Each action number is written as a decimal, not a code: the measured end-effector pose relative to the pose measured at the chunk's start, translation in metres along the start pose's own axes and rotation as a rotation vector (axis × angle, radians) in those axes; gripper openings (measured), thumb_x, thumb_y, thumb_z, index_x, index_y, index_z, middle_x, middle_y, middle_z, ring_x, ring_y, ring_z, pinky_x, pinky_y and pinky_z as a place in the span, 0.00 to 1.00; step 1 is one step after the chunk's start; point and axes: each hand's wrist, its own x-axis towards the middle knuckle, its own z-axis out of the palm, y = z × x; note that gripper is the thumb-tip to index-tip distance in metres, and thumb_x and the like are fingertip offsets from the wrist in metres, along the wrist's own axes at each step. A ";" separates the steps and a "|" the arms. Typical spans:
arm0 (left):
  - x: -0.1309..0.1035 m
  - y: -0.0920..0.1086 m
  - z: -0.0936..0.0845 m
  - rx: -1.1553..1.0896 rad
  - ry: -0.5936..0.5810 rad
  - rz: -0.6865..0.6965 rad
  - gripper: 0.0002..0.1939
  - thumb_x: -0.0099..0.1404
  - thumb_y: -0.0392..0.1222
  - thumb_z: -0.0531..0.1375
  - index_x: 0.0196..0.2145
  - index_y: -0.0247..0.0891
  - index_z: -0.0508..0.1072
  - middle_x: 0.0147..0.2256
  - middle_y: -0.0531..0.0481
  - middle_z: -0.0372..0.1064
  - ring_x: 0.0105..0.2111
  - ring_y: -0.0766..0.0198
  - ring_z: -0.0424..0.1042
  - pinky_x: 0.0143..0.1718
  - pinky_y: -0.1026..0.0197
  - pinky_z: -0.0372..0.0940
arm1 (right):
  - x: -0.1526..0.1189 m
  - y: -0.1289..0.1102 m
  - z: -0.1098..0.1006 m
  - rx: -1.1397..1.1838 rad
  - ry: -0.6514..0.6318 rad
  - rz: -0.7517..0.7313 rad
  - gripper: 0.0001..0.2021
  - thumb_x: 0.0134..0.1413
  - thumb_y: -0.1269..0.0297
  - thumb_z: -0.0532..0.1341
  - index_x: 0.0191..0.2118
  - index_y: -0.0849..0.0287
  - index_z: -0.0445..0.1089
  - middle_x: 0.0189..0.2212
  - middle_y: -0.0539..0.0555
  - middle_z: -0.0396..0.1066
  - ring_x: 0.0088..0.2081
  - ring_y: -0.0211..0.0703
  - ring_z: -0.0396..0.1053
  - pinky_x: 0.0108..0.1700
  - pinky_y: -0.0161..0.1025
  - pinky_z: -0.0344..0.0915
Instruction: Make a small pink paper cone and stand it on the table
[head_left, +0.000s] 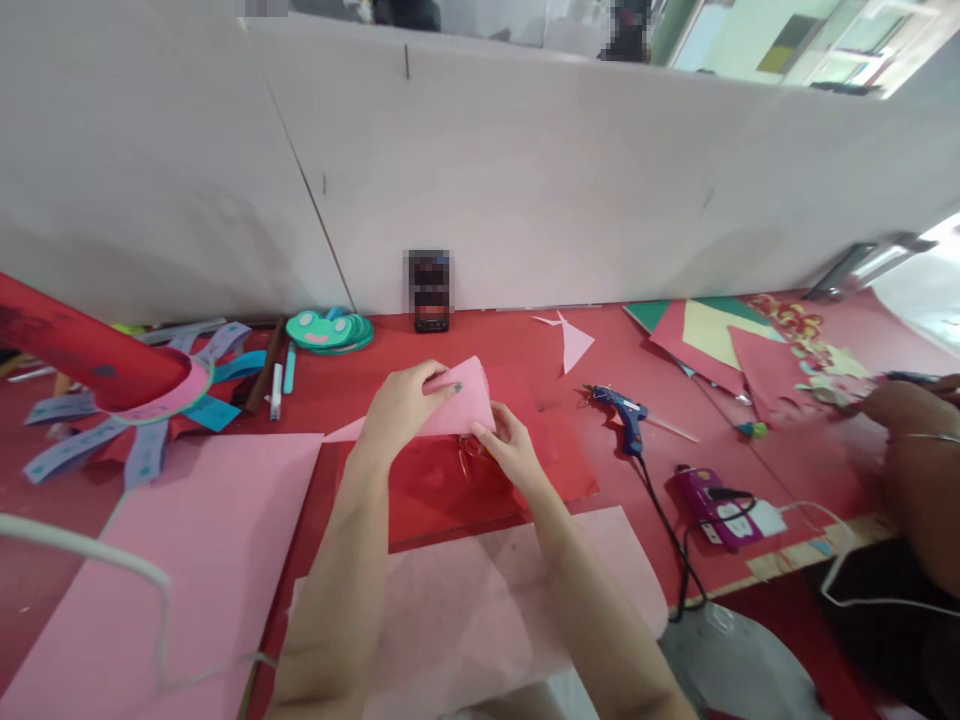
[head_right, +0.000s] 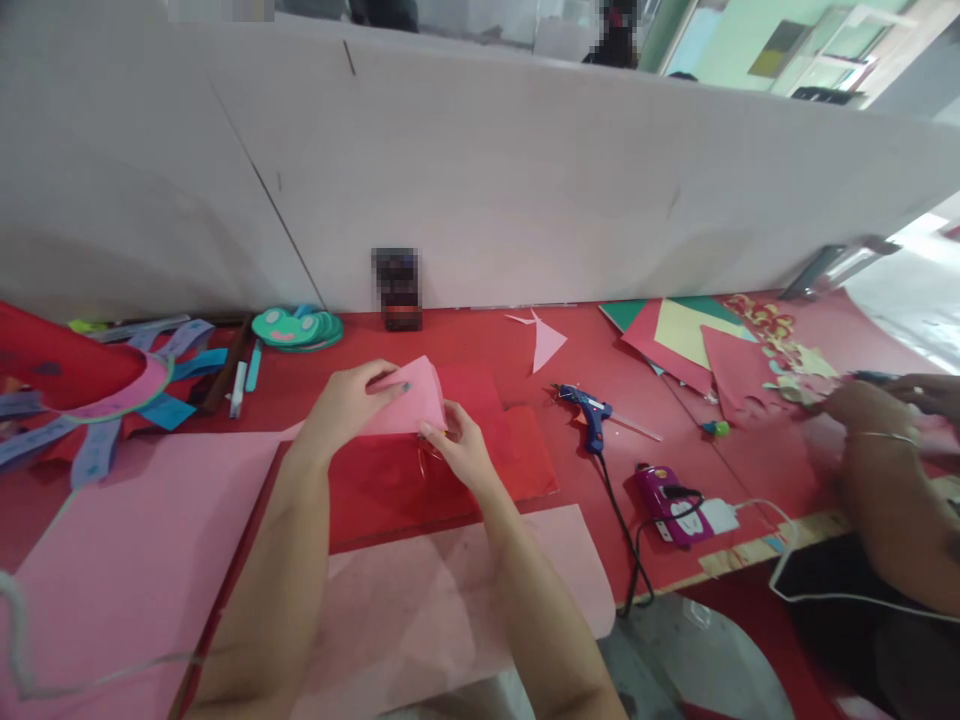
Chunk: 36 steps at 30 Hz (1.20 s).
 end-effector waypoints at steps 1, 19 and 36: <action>0.000 -0.001 0.000 -0.016 0.019 0.000 0.11 0.59 0.51 0.57 0.35 0.42 0.72 0.35 0.51 0.74 0.37 0.59 0.72 0.39 0.61 0.60 | 0.001 0.001 0.001 0.057 -0.013 0.026 0.18 0.44 0.56 0.65 0.41 0.56 0.65 0.38 0.52 0.72 0.34 0.38 0.72 0.29 0.31 0.67; -0.004 0.008 0.009 -0.170 -0.257 0.114 0.38 0.51 0.47 0.65 0.59 0.49 0.58 0.58 0.48 0.59 0.57 0.51 0.60 0.54 0.52 0.59 | 0.008 -0.003 -0.002 0.422 0.210 0.028 0.16 0.37 0.57 0.69 0.30 0.56 0.64 0.26 0.45 0.66 0.26 0.36 0.73 0.22 0.29 0.69; -0.001 -0.002 0.004 -0.272 -0.419 -0.013 0.25 0.57 0.53 0.58 0.50 0.41 0.67 0.50 0.45 0.68 0.49 0.50 0.67 0.49 0.50 0.63 | 0.006 0.000 -0.009 0.248 0.166 -0.017 0.11 0.41 0.58 0.67 0.29 0.59 0.69 0.17 0.43 0.63 0.15 0.28 0.56 0.17 0.29 0.56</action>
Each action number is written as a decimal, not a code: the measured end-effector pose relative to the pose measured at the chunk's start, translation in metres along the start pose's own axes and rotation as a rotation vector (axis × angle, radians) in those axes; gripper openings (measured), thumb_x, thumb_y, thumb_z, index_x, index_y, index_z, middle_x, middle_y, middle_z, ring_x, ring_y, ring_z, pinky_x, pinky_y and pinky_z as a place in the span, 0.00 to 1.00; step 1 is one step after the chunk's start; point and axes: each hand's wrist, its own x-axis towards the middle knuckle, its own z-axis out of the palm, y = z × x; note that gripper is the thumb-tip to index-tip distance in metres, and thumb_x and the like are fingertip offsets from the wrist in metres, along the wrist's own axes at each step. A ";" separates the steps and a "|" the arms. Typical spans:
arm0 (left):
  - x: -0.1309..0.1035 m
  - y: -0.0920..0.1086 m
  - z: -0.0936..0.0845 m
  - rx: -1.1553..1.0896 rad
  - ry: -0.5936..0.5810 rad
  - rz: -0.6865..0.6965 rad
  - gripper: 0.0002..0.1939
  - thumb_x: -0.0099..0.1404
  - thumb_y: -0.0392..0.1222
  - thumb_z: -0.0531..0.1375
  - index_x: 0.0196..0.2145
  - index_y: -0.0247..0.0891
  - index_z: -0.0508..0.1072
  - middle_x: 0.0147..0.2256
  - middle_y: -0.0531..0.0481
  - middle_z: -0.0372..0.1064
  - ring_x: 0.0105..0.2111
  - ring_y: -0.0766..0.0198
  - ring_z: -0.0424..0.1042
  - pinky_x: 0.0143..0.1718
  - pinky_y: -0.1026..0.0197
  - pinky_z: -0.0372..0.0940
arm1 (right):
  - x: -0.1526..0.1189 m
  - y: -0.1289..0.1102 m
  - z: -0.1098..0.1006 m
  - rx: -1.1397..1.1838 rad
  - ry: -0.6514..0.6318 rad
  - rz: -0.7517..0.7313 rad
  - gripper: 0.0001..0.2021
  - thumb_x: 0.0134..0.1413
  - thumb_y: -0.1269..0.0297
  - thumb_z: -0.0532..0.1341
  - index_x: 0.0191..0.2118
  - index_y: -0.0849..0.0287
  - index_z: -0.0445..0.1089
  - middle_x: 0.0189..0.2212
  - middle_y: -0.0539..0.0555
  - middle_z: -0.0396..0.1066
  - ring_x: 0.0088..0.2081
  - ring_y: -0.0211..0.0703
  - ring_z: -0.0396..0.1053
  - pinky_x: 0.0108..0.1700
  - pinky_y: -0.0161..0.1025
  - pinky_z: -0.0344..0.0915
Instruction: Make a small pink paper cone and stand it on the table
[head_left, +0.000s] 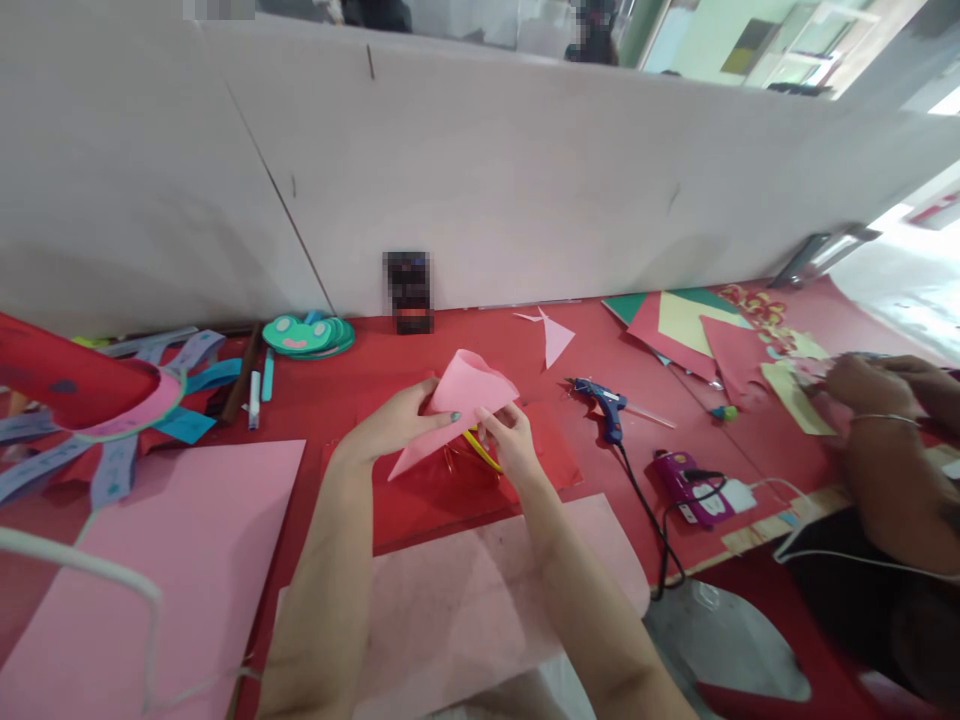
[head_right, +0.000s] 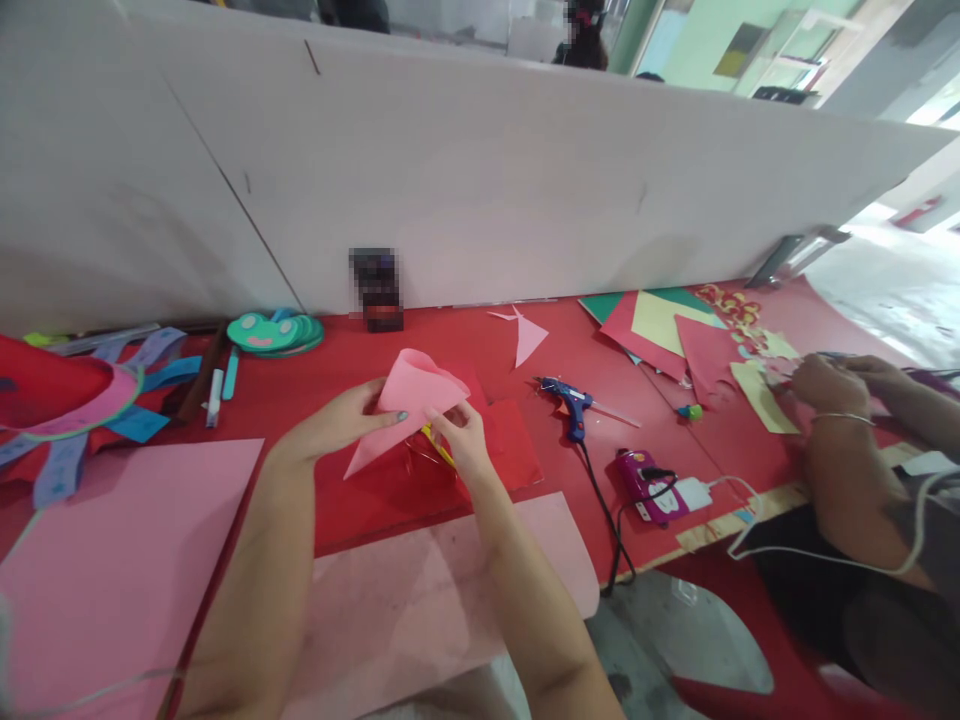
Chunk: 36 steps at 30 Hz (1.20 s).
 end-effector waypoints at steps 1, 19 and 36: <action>0.000 0.000 0.001 0.013 0.018 0.000 0.24 0.57 0.53 0.58 0.49 0.40 0.68 0.49 0.46 0.69 0.48 0.51 0.68 0.48 0.51 0.63 | 0.000 0.000 0.001 -0.003 0.021 -0.006 0.11 0.41 0.58 0.68 0.28 0.59 0.69 0.16 0.43 0.63 0.15 0.28 0.56 0.17 0.29 0.56; 0.010 0.001 0.012 -0.014 0.164 0.016 0.13 0.55 0.48 0.58 0.35 0.38 0.71 0.35 0.51 0.72 0.35 0.60 0.69 0.35 0.60 0.63 | 0.001 0.000 0.000 -0.013 0.090 0.035 0.13 0.38 0.57 0.69 0.22 0.62 0.69 0.15 0.47 0.66 0.17 0.30 0.60 0.19 0.30 0.57; 0.009 -0.008 0.001 0.229 0.327 0.001 0.12 0.55 0.47 0.58 0.36 0.39 0.72 0.35 0.50 0.73 0.35 0.59 0.69 0.35 0.63 0.60 | 0.000 -0.007 -0.003 -0.210 0.102 0.036 0.14 0.43 0.51 0.64 0.28 0.59 0.70 0.12 0.42 0.57 0.15 0.31 0.55 0.18 0.31 0.55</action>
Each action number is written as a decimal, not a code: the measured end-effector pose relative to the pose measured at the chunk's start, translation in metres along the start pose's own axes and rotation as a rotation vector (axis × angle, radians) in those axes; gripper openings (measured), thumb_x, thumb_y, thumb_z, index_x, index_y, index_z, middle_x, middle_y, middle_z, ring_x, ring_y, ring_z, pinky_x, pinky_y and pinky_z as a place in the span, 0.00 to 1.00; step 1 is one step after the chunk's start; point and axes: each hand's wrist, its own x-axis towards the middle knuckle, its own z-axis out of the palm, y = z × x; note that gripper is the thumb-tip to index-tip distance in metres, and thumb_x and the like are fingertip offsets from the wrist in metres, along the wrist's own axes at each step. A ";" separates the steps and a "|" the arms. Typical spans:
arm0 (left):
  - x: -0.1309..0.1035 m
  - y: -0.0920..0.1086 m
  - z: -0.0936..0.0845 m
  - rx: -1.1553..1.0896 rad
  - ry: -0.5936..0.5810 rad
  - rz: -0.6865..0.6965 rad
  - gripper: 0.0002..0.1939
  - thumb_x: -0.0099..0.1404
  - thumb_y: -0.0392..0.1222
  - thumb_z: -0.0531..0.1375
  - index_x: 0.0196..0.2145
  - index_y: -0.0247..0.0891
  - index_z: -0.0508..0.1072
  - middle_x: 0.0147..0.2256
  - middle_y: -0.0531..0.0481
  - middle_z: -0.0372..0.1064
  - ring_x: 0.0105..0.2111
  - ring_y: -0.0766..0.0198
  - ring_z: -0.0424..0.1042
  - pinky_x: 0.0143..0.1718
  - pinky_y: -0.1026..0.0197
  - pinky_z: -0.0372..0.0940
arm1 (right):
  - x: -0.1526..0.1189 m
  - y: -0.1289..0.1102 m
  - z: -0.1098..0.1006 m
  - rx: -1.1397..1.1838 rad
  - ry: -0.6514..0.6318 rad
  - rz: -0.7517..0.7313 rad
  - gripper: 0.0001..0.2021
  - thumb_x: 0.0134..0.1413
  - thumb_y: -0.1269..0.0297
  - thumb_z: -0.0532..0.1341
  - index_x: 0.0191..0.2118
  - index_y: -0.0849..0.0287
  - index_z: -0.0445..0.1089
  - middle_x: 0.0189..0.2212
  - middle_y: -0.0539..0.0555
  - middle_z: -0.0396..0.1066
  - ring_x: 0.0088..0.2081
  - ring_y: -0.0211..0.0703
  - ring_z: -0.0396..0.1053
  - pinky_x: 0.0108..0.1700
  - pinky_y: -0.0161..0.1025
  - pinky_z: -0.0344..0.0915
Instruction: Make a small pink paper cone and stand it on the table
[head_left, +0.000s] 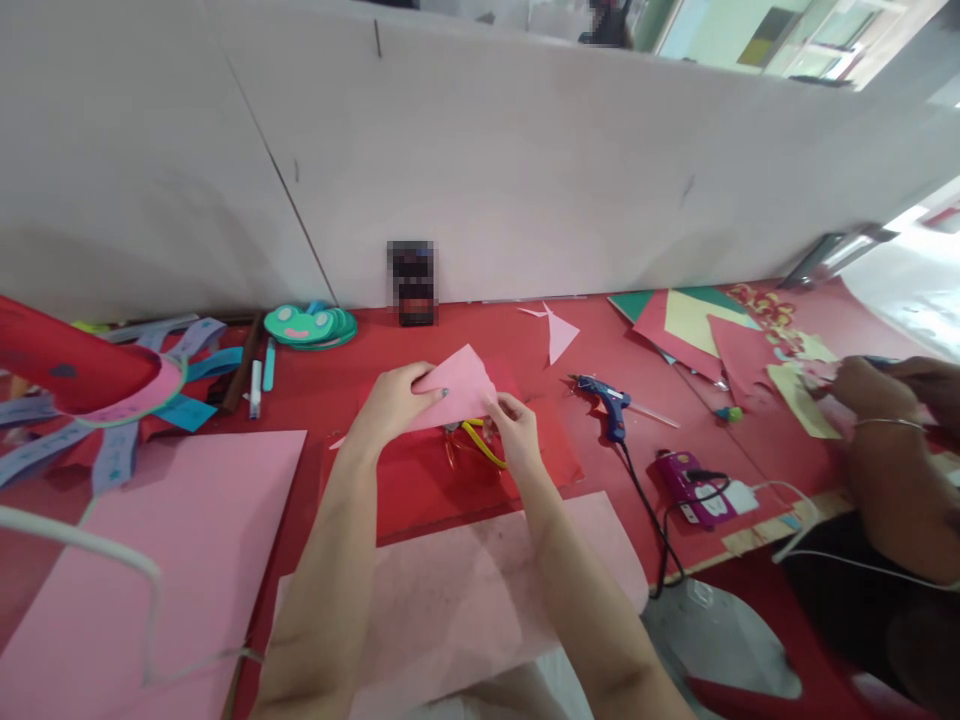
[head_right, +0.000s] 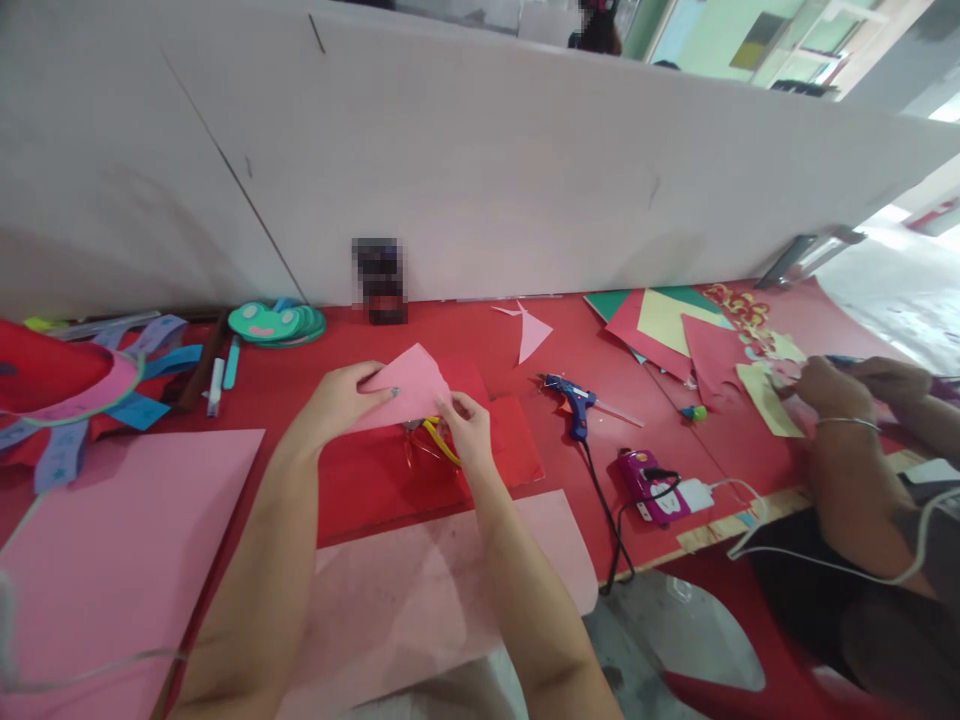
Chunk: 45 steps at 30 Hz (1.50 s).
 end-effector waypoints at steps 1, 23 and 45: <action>-0.001 -0.001 -0.003 0.023 0.018 -0.018 0.12 0.55 0.47 0.58 0.36 0.40 0.72 0.35 0.50 0.73 0.35 0.58 0.69 0.35 0.63 0.60 | 0.000 0.000 -0.001 -0.062 0.014 -0.007 0.15 0.45 0.50 0.62 0.31 0.59 0.71 0.14 0.43 0.59 0.15 0.32 0.56 0.19 0.32 0.56; -0.016 -0.009 -0.038 0.113 0.197 -0.143 0.07 0.56 0.46 0.56 0.29 0.41 0.66 0.27 0.52 0.67 0.31 0.60 0.66 0.32 0.63 0.56 | -0.039 -0.009 0.021 -1.504 -0.157 0.009 0.17 0.48 0.68 0.59 0.46 0.66 0.65 0.43 0.63 0.68 0.46 0.53 0.67 0.40 0.40 0.64; -0.018 -0.019 -0.049 -0.051 0.148 -0.108 0.13 0.56 0.50 0.56 0.33 0.38 0.69 0.35 0.51 0.71 0.36 0.57 0.68 0.36 0.61 0.60 | -0.006 -0.010 -0.011 -0.282 0.073 0.020 0.21 0.39 0.43 0.62 0.26 0.57 0.61 0.19 0.45 0.61 0.20 0.34 0.57 0.22 0.34 0.55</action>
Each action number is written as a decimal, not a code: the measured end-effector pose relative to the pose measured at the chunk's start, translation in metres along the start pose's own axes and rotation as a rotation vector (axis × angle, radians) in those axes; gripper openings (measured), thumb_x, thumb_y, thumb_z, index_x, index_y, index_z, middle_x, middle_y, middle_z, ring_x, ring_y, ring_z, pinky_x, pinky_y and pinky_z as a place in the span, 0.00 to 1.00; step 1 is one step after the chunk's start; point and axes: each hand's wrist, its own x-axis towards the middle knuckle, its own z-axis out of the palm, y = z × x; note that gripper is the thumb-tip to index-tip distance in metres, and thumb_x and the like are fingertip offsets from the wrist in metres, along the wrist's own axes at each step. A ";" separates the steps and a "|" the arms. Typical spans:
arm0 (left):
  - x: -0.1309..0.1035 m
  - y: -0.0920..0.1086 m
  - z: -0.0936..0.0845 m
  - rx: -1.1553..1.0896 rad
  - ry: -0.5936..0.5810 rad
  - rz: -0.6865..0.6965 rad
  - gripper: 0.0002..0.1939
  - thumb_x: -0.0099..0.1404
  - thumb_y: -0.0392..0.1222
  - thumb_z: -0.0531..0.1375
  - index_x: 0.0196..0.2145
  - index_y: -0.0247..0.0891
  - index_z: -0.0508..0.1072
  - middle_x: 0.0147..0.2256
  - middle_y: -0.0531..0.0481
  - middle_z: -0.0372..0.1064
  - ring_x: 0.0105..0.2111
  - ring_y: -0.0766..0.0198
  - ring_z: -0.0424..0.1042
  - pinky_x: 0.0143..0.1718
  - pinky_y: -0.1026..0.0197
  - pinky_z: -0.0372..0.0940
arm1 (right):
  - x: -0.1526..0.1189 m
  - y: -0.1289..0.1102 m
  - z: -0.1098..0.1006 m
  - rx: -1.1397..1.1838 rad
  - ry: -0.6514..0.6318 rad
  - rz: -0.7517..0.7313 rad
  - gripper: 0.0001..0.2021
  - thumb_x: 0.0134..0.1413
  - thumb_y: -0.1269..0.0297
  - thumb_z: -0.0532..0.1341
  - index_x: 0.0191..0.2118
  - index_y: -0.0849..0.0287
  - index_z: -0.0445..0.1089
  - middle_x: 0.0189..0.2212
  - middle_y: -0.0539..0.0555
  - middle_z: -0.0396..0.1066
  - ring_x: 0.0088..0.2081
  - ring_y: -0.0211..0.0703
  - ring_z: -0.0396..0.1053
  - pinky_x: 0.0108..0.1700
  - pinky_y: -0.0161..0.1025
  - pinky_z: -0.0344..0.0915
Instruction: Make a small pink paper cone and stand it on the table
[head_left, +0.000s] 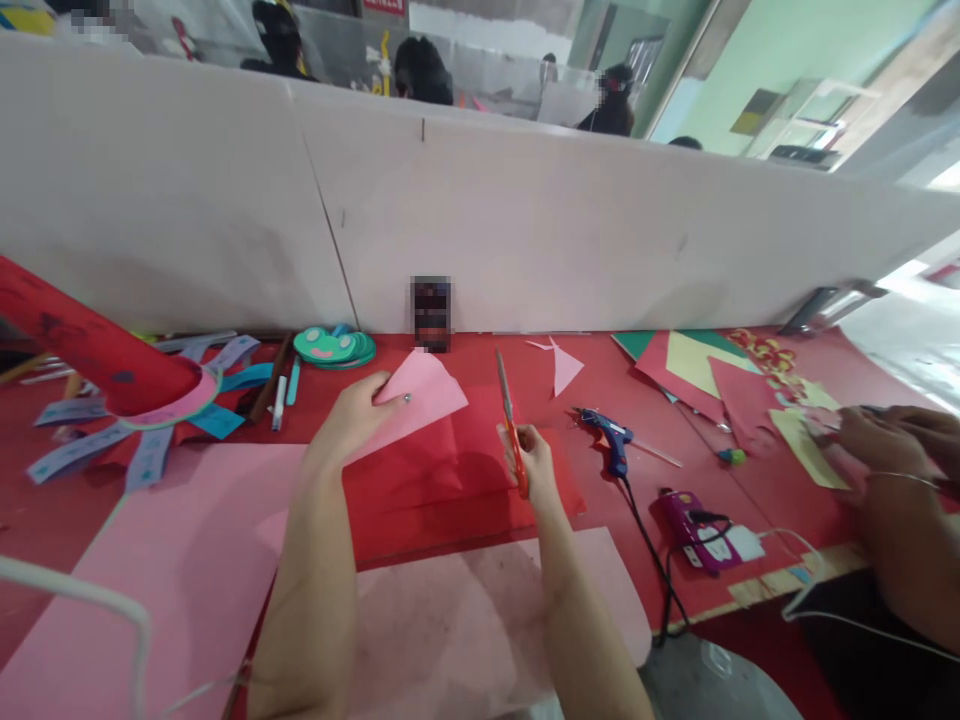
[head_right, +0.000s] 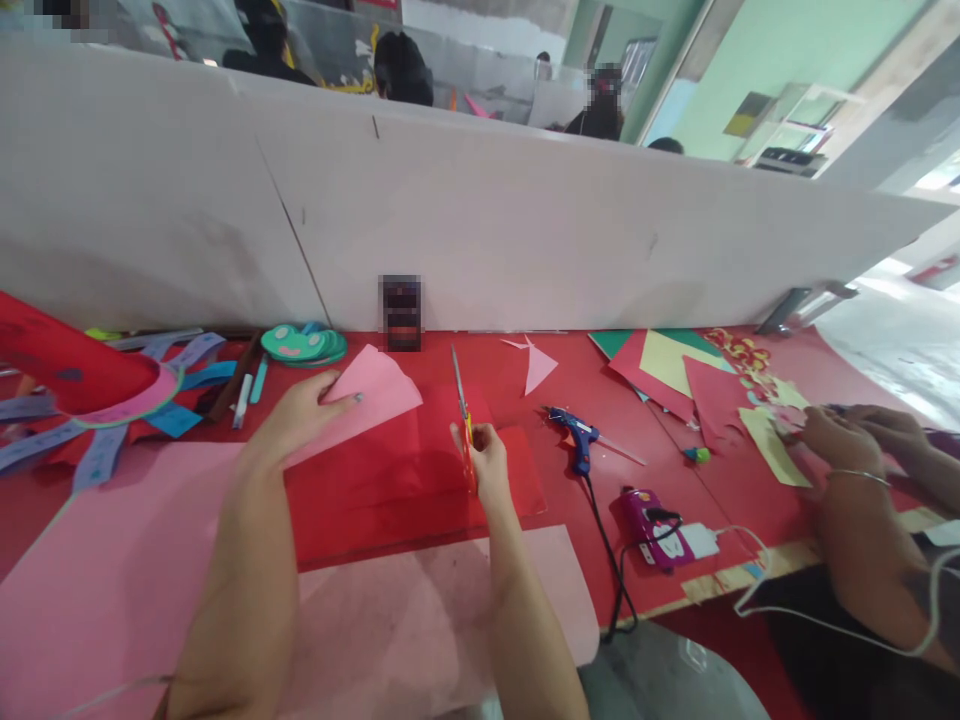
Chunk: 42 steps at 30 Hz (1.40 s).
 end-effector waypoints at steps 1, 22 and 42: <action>-0.001 0.001 -0.001 -0.007 -0.007 -0.004 0.13 0.56 0.50 0.57 0.33 0.38 0.69 0.35 0.51 0.71 0.36 0.57 0.69 0.36 0.61 0.60 | -0.001 0.000 0.000 0.040 -0.039 0.020 0.21 0.39 0.42 0.61 0.27 0.56 0.60 0.18 0.44 0.58 0.18 0.32 0.54 0.20 0.33 0.53; -0.006 0.001 -0.009 0.053 0.102 -0.003 0.17 0.55 0.51 0.58 0.38 0.39 0.72 0.36 0.50 0.73 0.38 0.54 0.70 0.39 0.59 0.62 | -0.016 -0.009 -0.018 -0.101 -0.740 -0.018 0.24 0.52 0.38 0.52 0.36 0.56 0.64 0.27 0.50 0.59 0.24 0.36 0.55 0.28 0.38 0.55; -0.005 0.006 -0.006 0.084 0.017 -0.012 0.15 0.55 0.50 0.57 0.35 0.38 0.70 0.35 0.51 0.73 0.38 0.55 0.70 0.37 0.61 0.62 | -0.012 0.001 -0.012 -0.170 -0.598 0.008 0.20 0.50 0.44 0.55 0.27 0.57 0.57 0.18 0.43 0.52 0.17 0.30 0.51 0.19 0.32 0.53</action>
